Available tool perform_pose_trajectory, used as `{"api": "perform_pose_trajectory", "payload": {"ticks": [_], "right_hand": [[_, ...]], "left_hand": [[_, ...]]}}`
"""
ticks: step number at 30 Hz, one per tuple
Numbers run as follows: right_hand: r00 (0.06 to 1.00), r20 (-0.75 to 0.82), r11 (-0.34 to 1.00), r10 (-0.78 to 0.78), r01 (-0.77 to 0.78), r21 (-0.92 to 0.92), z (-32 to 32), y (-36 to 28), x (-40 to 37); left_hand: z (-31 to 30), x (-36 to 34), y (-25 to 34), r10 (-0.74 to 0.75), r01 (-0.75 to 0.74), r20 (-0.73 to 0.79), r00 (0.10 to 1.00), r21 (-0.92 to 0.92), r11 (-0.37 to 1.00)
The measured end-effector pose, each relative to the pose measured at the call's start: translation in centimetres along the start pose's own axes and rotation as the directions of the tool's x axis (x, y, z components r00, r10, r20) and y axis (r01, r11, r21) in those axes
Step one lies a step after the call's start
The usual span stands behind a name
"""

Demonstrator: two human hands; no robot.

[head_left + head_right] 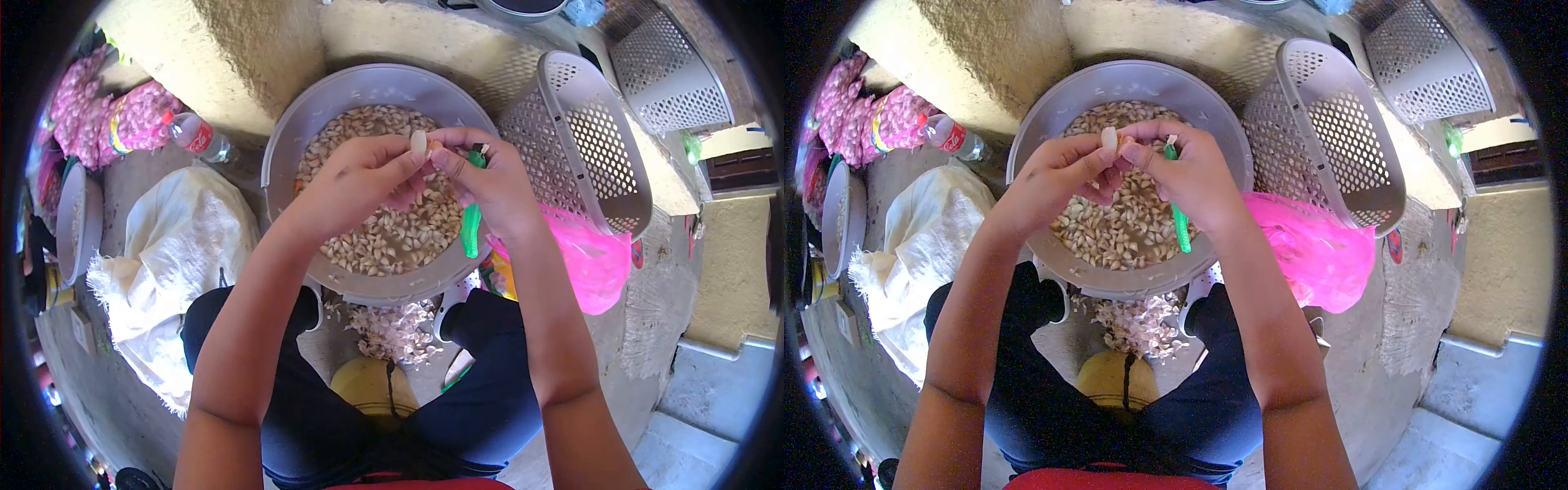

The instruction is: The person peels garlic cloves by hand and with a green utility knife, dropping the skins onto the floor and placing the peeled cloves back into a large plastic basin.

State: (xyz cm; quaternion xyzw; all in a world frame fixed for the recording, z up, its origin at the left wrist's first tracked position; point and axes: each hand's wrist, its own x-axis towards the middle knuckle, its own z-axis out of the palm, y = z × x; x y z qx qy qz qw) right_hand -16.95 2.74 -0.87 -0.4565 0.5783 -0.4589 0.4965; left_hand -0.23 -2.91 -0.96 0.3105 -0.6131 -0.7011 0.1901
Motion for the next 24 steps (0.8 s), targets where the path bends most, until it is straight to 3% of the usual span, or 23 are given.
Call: {"api": "perform_pose_trajectory", "payload": {"ticks": [6, 11, 14, 18, 24], "right_hand": [[0.997, -0.055, 0.998, -0.046, 0.043, -0.039, 0.6, -0.3, 0.3], [0.974, -0.117, 0.965, -0.193, 0.168, -0.201, 1.5, -0.1, 0.3], [0.948, -0.095, 0.929, -0.303, 0.271, -0.253, 2.1, 0.3, 0.3], [0.894, -0.028, 0.820, -0.447, 0.398, -0.411, 2.6, 0.4, 0.4], [0.907, -0.082, 0.851, -0.414, 0.354, -0.387, 2.3, 0.0, 0.3]], "left_hand": [[-0.3, 0.5, -0.8, 0.043, -0.051, -0.104, 0.994, -0.073, 0.996], [-0.1, 0.7, -1.0, 0.072, -0.090, -0.190, 0.979, -0.092, 0.992], [0.4, 0.6, -0.5, 0.076, -0.131, -0.268, 0.960, -0.190, 0.973], [0.2, 0.6, -1.0, 0.010, -0.097, -0.209, 0.978, -0.413, 0.906], [-0.3, 0.8, -1.8, -0.045, -0.069, -0.143, 0.989, -0.703, 0.707]]}}
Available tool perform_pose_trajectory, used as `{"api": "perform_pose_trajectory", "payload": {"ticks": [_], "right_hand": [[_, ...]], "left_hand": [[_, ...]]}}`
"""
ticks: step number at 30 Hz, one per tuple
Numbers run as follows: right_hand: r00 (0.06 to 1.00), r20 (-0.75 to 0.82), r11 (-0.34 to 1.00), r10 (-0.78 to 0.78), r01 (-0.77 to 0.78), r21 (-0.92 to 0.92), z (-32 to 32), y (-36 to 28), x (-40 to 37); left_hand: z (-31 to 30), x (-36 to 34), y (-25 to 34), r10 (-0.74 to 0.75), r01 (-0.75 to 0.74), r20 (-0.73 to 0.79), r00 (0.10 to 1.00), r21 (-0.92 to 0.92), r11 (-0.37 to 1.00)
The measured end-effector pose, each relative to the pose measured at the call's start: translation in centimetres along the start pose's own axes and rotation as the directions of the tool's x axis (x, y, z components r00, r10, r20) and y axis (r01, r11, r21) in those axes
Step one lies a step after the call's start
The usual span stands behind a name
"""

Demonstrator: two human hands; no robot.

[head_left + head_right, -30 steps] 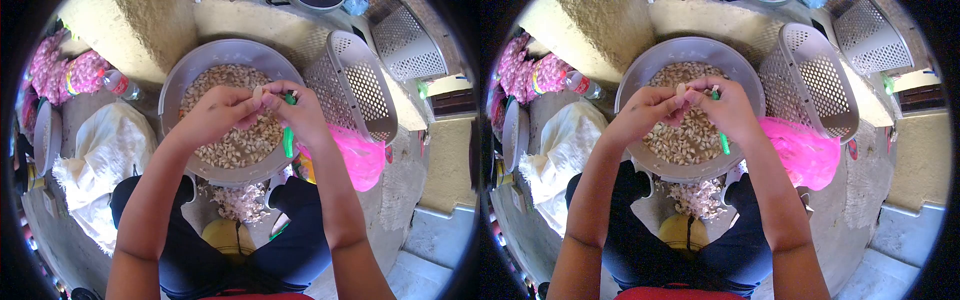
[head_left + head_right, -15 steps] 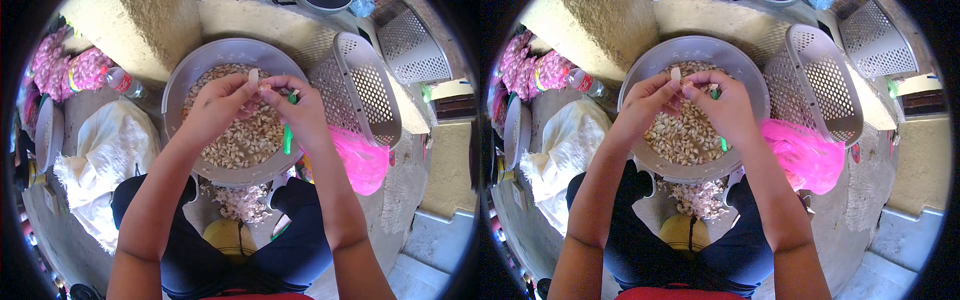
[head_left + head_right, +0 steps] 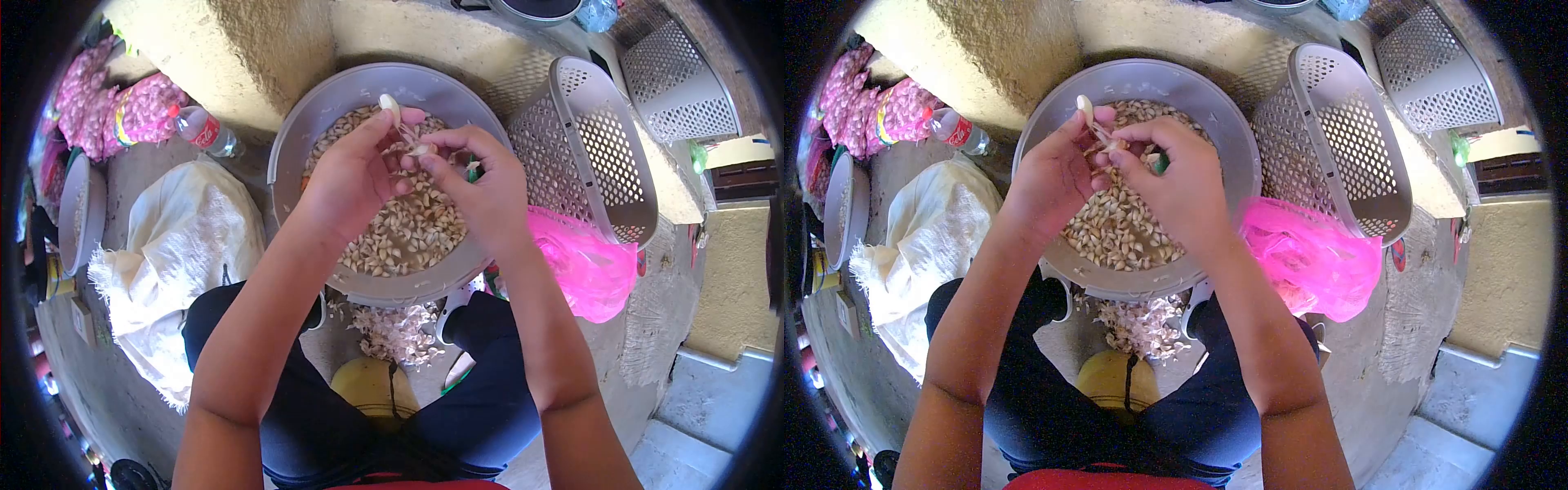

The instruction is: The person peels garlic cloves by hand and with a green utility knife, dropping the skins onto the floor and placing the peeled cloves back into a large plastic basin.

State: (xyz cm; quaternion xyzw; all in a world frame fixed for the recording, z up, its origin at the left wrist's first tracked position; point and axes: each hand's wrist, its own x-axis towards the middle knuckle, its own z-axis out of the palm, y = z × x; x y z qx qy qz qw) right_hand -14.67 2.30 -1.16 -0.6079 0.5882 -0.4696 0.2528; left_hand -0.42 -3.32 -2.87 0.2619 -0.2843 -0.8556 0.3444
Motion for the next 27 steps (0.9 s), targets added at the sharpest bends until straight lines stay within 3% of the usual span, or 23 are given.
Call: {"api": "perform_pose_trajectory", "payload": {"ticks": [3, 6, 9, 15, 20, 27], "right_hand": [[0.980, -0.037, 0.977, 0.194, -0.190, 0.095, -0.6, 0.0, 0.1], [0.984, -0.048, 0.968, 0.173, -0.160, 0.195, -1.0, 0.2, 0.4], [0.922, 0.086, 0.832, 0.377, -0.377, 0.407, -1.1, 0.3, 0.5], [0.837, 0.263, 0.608, 0.481, -0.534, 0.588, -1.5, 0.9, 0.7], [0.814, 0.324, 0.602, 0.482, -0.577, 0.552, -1.8, 0.7, 0.6], [0.716, 0.429, 0.473, 0.551, -0.692, 0.546, -2.1, 1.0, 0.5]], "left_hand": [[-0.1, -0.1, 0.1, -0.032, 0.033, 0.041, 0.999, -0.021, 0.999], [-0.1, -0.1, 0.0, -0.108, 0.105, 0.094, 0.990, 0.036, 0.994], [0.1, -0.1, -0.3, -0.143, 0.120, 0.118, 0.983, 0.182, 0.976], [0.4, -0.3, -0.5, -0.129, 0.092, 0.076, 0.989, 0.373, 0.923], [0.7, -0.3, -0.3, -0.085, 0.006, 0.083, 0.993, 0.678, 0.735], [0.8, -0.6, -0.2, 0.001, -0.115, 0.141, 0.990, 0.802, 0.586]]}}
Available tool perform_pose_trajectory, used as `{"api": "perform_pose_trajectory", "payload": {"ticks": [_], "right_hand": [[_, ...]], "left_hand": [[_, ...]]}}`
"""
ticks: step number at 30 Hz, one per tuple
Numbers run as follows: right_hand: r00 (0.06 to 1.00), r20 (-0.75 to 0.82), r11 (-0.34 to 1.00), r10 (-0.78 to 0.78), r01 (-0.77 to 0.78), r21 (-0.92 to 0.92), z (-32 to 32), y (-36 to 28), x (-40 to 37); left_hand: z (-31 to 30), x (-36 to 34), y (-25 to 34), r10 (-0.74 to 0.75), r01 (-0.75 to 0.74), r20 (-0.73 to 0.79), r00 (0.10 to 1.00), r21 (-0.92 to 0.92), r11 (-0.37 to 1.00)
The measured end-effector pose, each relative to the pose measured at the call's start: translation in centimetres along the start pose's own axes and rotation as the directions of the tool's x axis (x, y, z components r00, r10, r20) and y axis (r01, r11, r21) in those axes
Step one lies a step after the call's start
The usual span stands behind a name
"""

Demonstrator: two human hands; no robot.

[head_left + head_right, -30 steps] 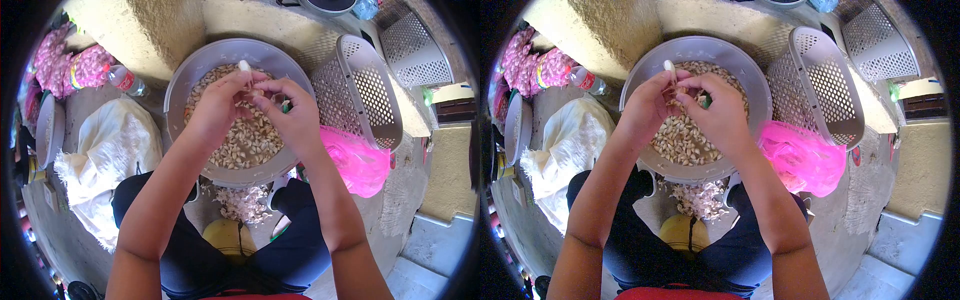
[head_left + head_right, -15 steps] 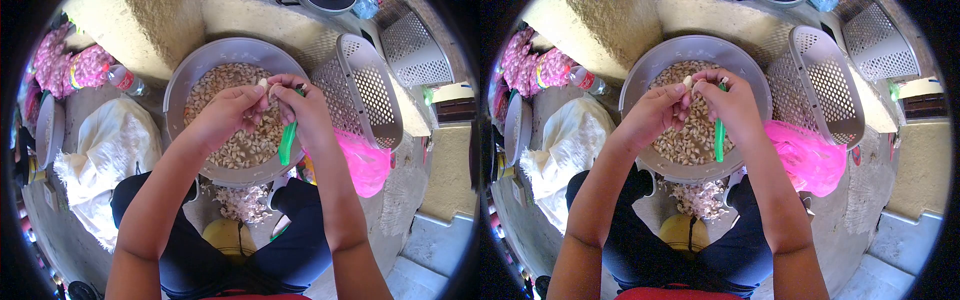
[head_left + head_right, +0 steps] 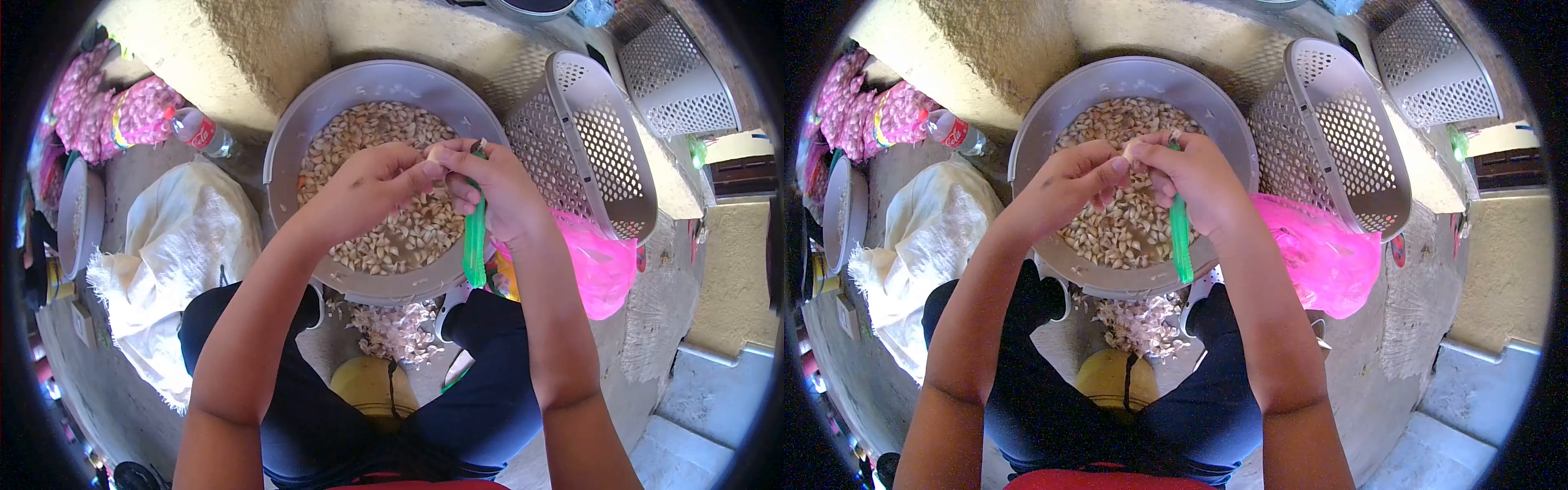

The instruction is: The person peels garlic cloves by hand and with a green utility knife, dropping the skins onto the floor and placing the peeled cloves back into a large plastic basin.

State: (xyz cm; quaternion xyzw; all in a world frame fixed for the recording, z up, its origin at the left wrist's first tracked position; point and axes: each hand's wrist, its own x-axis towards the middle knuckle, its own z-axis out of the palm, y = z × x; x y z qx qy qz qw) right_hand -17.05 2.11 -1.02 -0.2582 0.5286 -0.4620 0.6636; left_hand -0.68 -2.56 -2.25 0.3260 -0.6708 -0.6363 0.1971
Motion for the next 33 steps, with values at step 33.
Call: {"api": "perform_pose_trajectory", "payload": {"ticks": [33], "right_hand": [[0.997, 0.013, 0.995, -0.082, 0.082, -0.057, 0.9, 1.0, 0.1]], "left_hand": [[0.7, -0.3, -0.1, 0.352, -0.222, -0.338, 0.873, 0.367, 0.903]]}}
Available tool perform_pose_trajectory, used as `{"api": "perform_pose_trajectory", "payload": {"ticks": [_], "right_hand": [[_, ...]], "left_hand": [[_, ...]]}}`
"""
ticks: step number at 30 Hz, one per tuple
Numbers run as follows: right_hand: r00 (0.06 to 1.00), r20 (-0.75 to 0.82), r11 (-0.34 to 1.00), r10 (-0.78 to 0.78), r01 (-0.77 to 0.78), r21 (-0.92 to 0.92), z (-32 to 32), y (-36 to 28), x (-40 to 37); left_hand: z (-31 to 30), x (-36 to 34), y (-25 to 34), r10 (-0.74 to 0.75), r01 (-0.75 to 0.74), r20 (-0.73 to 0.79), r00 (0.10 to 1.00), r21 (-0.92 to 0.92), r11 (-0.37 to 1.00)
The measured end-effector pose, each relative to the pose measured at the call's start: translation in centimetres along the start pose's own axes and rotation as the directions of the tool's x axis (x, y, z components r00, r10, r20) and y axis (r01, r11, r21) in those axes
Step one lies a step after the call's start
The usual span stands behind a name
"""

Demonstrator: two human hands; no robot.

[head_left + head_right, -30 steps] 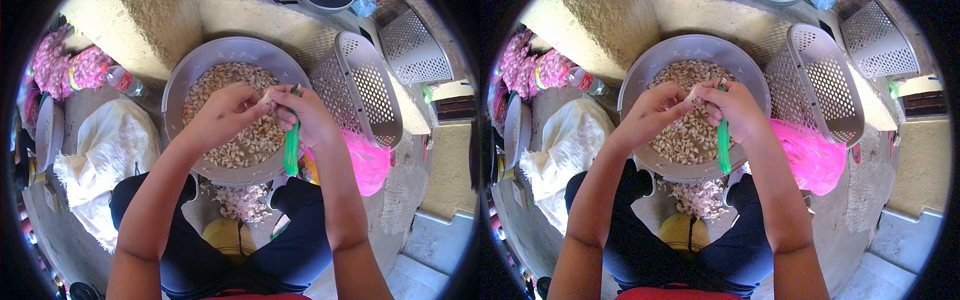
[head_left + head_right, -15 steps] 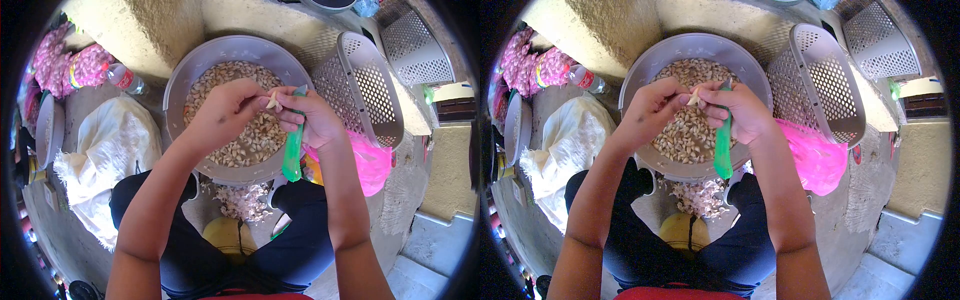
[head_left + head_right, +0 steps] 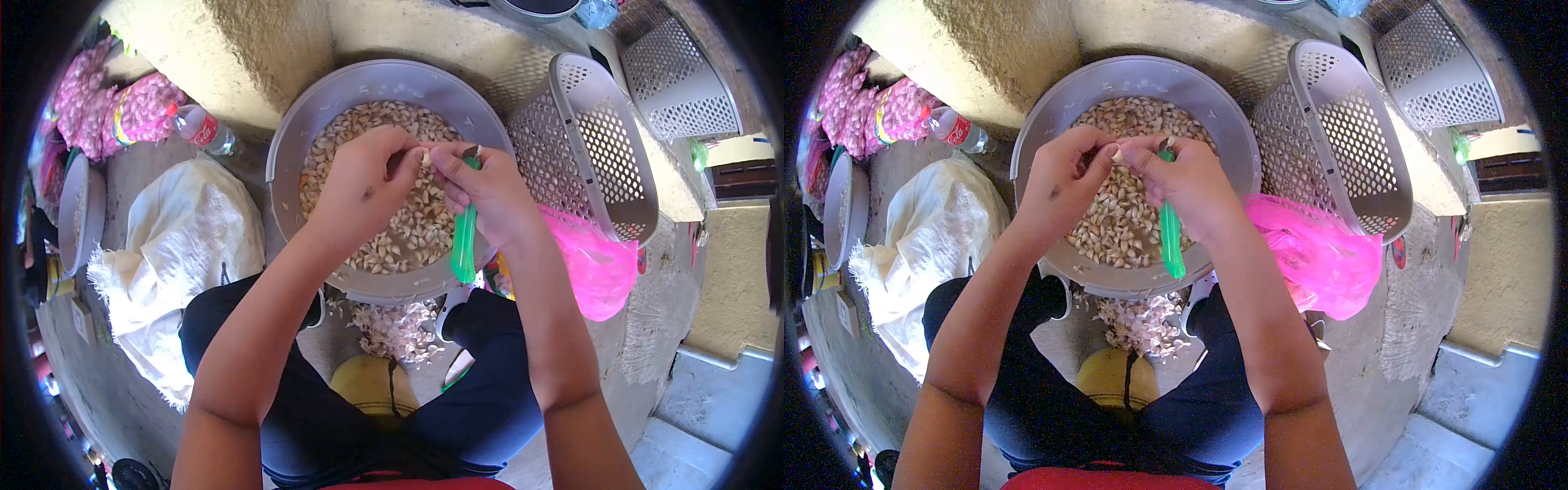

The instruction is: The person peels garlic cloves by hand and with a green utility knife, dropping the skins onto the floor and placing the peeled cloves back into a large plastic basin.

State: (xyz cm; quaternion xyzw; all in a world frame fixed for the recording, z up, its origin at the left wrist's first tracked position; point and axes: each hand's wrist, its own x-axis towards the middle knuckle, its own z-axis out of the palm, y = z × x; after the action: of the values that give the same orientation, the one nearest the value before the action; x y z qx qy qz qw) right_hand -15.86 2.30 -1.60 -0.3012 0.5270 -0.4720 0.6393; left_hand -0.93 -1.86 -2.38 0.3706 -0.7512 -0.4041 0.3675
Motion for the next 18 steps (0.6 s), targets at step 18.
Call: {"api": "perform_pose_trajectory", "payload": {"ticks": [18], "right_hand": [[0.989, 0.101, 0.974, 0.108, -0.126, 0.186, 0.2, 0.6, 0.2]], "left_hand": [[-0.3, 0.4, -1.0, -0.173, 0.172, -0.116, 0.978, -0.020, 0.985]]}}
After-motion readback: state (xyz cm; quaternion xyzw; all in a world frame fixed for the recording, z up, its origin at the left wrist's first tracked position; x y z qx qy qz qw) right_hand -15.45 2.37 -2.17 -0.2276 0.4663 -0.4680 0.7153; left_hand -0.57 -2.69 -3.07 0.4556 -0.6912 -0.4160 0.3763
